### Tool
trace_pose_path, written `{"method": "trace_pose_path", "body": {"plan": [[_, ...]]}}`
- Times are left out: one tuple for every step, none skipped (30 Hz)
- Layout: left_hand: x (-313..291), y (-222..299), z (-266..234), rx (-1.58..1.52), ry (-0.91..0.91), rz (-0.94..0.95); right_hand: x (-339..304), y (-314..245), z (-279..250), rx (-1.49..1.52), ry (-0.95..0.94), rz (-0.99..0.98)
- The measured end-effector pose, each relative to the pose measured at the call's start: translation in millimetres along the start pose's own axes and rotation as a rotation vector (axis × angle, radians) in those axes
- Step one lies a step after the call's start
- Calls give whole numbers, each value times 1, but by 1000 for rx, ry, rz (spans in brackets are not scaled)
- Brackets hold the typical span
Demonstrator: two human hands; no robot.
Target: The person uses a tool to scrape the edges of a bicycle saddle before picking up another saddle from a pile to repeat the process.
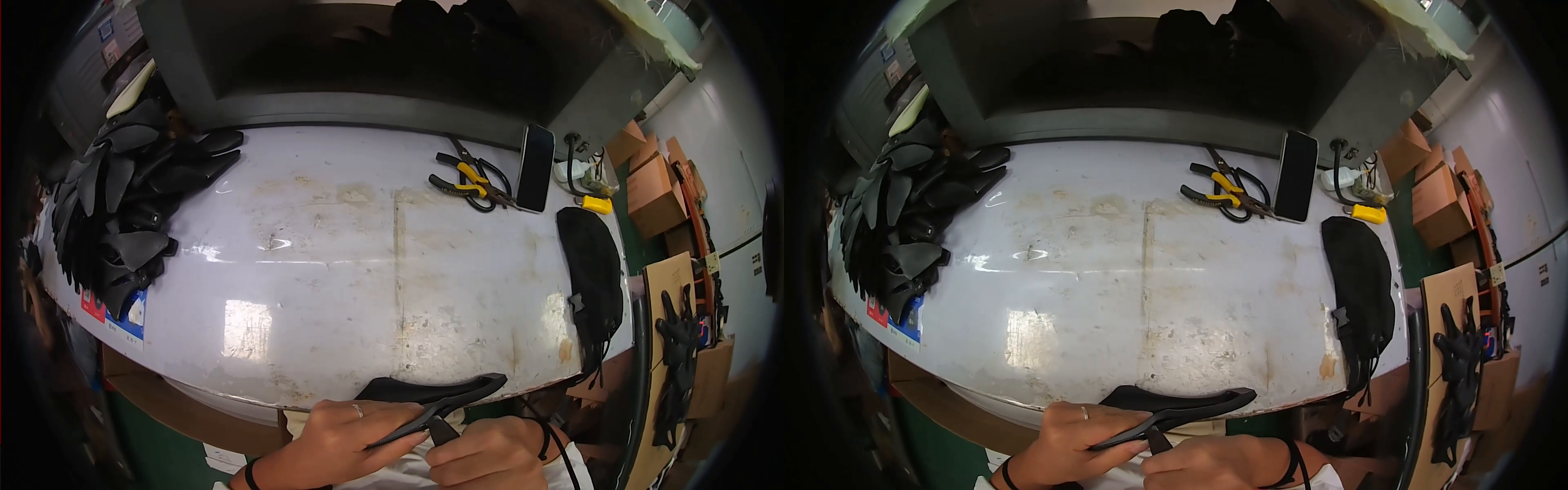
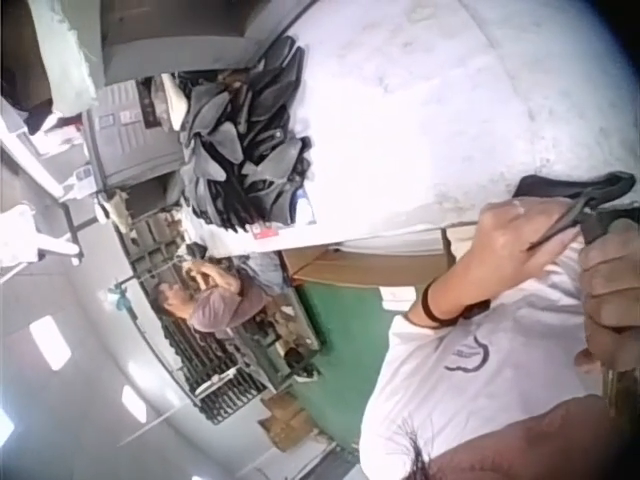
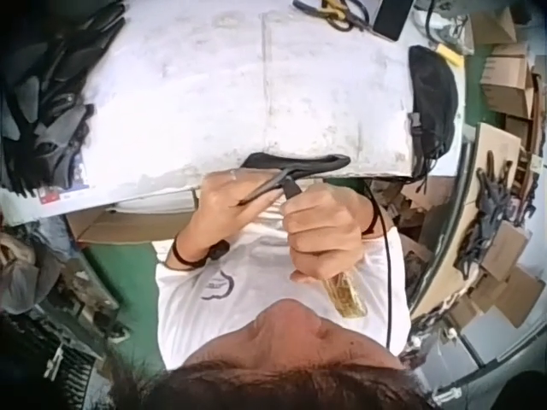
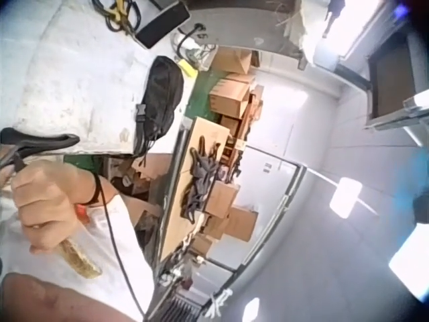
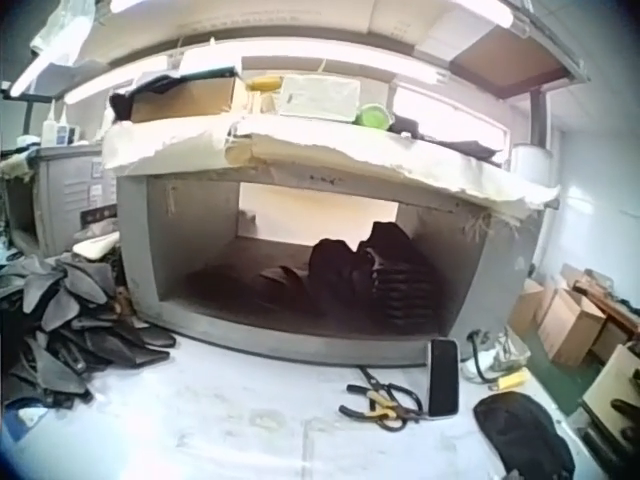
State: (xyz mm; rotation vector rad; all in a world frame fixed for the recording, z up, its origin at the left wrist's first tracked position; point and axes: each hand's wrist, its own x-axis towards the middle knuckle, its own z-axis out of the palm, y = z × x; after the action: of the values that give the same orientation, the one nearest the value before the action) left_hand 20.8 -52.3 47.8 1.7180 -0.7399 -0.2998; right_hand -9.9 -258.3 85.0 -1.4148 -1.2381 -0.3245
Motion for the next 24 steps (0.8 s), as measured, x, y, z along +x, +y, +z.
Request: {"method": "trace_pose_path", "body": {"plan": [[7, 6, 3, -83, -5, 60, 2, -10, -5, -17, -6, 52], [6, 3, 2, -65, 1, 41, -5, 1, 7, 5, 5, 41], [4, 0, 2, -52, 17, 17, -16, 17, 30, -18, 348, -50], [9, 4, 3, -62, 14, 28, -24, 17, 42, -84, 682, -134], [13, 9, 5, -67, 0, 42, -37, 11, 42, -105, 683, -139], [12, 10, 3, -35, -11, 12, -43, 12, 39, -121, 553, -88], [12, 12, 1, -3, -23, -17, -48, 14, 38, -138, 422, -40], [12, 14, 0, 13, -22, -28, -54, 23, 33, -106, 421, -163], [13, 18, -3, 36, -58, -38, -52, 24, 33, -103, 434, -170], [14, 23, -6, 59, -94, -47, -51, 25, 34, -56, 466, -186], [15, 28, -9, 72, -99, -52, -50, 25, 36, -8, 497, -203], [17, 36, -10, 174, -127, -10, -52, 20, 37, -14, 503, -209], [18, 41, -10, 274, -155, 33, -57, 13, 39, -6, 443, -162], [23, 41, -2, 295, -164, 19, -63, 14, 37, 20, 398, -121], [27, 39, 9, 356, -184, -13, -66, 17, 33, 32, 419, -132], [27, 39, 14, 411, -204, -29, -57, 16, 26, 5, 383, -165], [25, 38, 15, 426, -215, -28, -50, 14, 20, -23, 348, -197], [20, 35, 13, 428, -208, -22, -44, 15, 18, -21, 365, -209], [15, 34, 11, 430, -203, -17, -38, 16, 18, 49, 379, -173], [12, 35, 7, 448, -217, -24, -36, 17, 19, 119, 393, -139], [8, 37, 4, 494, -199, -16, -36, 16, 23, 125, 414, -147], [7, 39, 0, 543, -182, -3, -39, 14, 27, 215, 428, -223], [5, 42, -4, 563, -195, -10, -41, 13, 30, 305, 441, -300], [2, 44, -9, 665, -126, 10, -43, 7, 30, 309, 448, -300]]}}
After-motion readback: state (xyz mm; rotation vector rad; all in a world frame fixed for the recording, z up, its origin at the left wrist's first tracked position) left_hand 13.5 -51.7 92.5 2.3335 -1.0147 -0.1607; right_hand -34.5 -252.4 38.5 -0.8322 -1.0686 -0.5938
